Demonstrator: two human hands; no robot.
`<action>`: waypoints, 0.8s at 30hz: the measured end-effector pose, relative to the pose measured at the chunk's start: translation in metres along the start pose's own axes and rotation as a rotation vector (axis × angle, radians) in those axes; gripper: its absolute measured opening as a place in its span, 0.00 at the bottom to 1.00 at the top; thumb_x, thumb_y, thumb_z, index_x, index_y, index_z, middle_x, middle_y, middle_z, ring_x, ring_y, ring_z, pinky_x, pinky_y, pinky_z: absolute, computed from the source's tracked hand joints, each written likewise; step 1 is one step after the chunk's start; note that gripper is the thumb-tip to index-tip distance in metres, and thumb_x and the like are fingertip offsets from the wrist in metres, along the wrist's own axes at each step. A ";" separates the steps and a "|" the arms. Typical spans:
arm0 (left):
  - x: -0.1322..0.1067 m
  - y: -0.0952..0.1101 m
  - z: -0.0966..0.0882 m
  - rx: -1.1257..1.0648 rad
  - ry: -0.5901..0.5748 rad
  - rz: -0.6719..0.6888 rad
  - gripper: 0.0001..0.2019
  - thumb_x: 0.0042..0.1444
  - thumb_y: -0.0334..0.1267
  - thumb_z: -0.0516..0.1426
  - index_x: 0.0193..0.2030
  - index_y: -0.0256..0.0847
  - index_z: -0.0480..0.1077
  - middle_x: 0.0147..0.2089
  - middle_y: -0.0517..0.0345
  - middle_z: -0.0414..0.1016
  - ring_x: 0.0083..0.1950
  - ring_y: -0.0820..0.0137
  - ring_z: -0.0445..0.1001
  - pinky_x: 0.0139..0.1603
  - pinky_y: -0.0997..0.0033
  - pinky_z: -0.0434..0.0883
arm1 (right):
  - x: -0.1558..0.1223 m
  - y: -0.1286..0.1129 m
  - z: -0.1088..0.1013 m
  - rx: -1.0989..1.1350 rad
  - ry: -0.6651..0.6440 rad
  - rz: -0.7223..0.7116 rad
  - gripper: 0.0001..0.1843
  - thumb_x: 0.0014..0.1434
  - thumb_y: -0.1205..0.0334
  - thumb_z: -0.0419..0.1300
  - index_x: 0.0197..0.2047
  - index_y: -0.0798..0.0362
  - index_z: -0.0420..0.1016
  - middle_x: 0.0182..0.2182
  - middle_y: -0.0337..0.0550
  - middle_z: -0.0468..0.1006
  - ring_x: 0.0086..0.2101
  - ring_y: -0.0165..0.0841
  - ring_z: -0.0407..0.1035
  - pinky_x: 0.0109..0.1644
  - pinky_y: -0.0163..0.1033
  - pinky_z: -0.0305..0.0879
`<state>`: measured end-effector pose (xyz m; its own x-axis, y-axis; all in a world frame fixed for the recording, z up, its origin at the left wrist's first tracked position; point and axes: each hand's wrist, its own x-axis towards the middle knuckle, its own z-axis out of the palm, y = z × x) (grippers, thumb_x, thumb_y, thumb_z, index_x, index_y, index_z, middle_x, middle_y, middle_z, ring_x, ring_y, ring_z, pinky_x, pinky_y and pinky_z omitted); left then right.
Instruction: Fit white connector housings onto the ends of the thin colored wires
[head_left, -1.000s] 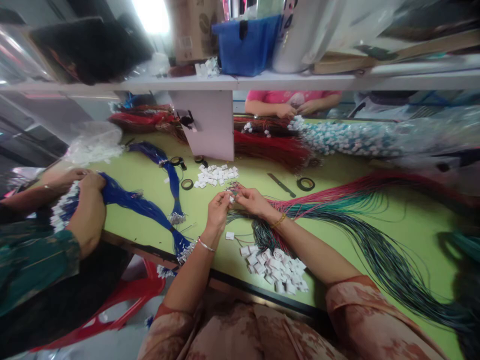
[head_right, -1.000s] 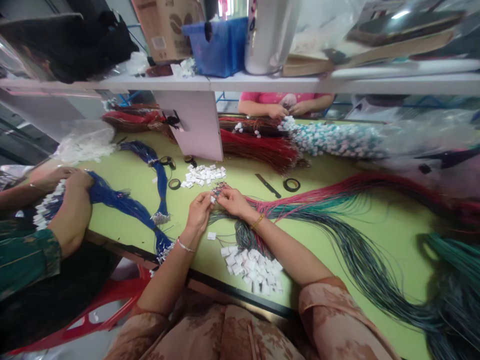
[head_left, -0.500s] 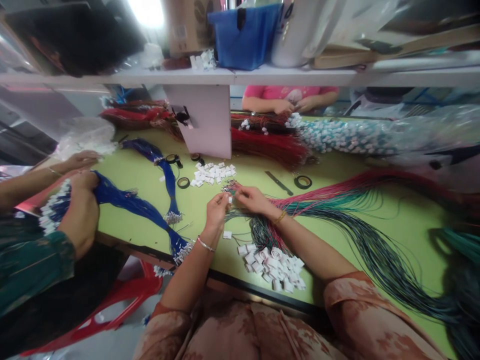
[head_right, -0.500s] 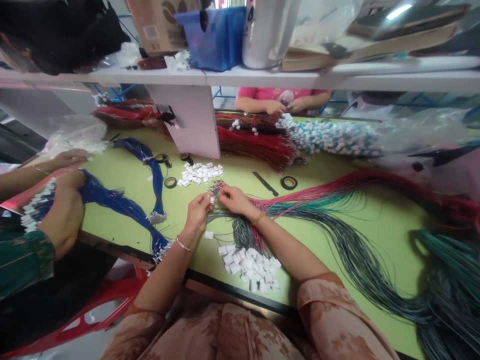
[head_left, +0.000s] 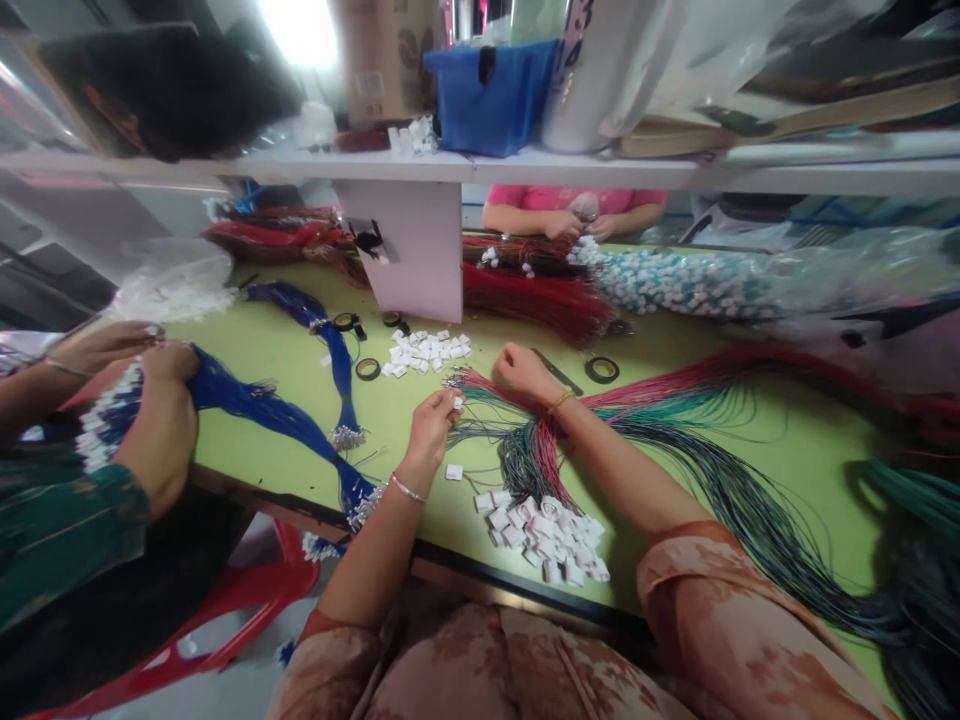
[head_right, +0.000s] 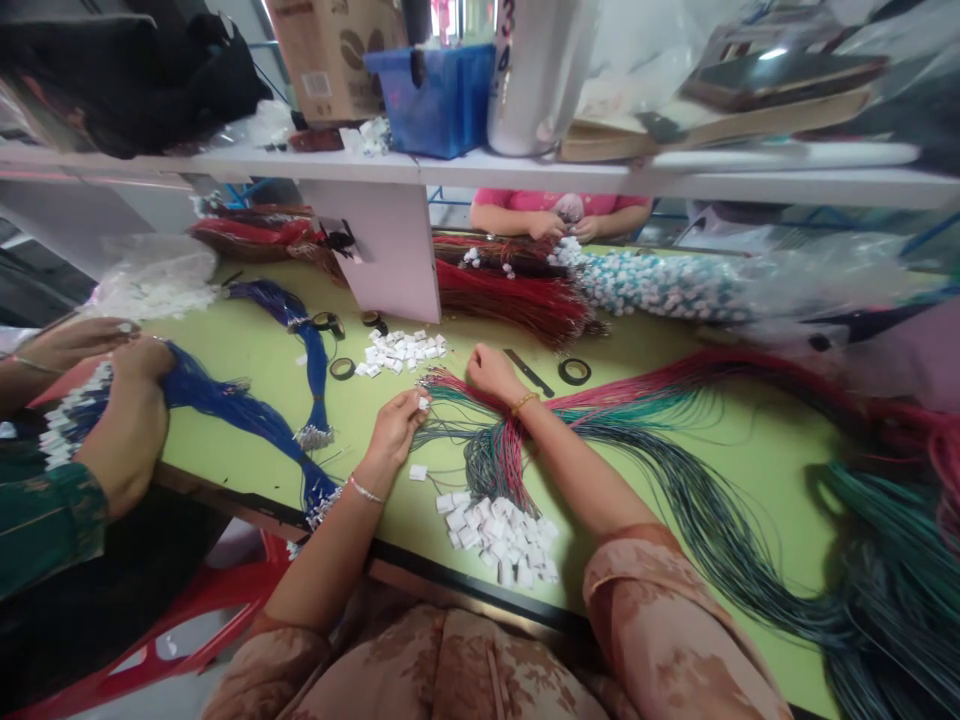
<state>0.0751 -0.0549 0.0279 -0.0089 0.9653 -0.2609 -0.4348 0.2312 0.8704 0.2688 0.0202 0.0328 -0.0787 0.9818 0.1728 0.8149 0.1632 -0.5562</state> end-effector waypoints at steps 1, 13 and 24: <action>0.000 0.000 0.000 -0.003 -0.004 -0.005 0.11 0.44 0.39 0.67 0.33 0.34 0.76 0.33 0.54 0.76 0.29 0.78 0.69 0.31 0.77 0.64 | 0.001 -0.004 -0.002 0.039 0.014 -0.008 0.08 0.57 0.65 0.52 0.31 0.57 0.71 0.28 0.44 0.75 0.27 0.29 0.60 0.31 0.35 0.50; 0.000 -0.001 0.001 -0.107 -0.058 0.038 0.12 0.46 0.40 0.66 0.35 0.35 0.74 0.34 0.54 0.76 0.29 0.78 0.68 0.31 0.76 0.64 | -0.005 -0.067 -0.011 0.612 -0.075 -0.211 0.10 0.53 0.58 0.54 0.26 0.56 0.67 0.23 0.36 0.69 0.26 0.26 0.59 0.31 0.32 0.55; -0.001 0.001 0.005 -0.157 -0.076 0.031 0.11 0.46 0.38 0.65 0.34 0.34 0.74 0.34 0.54 0.76 0.29 0.76 0.67 0.30 0.76 0.63 | -0.046 -0.043 -0.001 0.533 -0.275 -0.264 0.14 0.56 0.56 0.52 0.23 0.53 0.60 0.20 0.33 0.59 0.25 0.25 0.52 0.28 0.31 0.49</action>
<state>0.0793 -0.0550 0.0312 0.0414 0.9794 -0.1974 -0.5711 0.1853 0.7997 0.2380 -0.0325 0.0498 -0.4388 0.8795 0.1841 0.3573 0.3587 -0.8624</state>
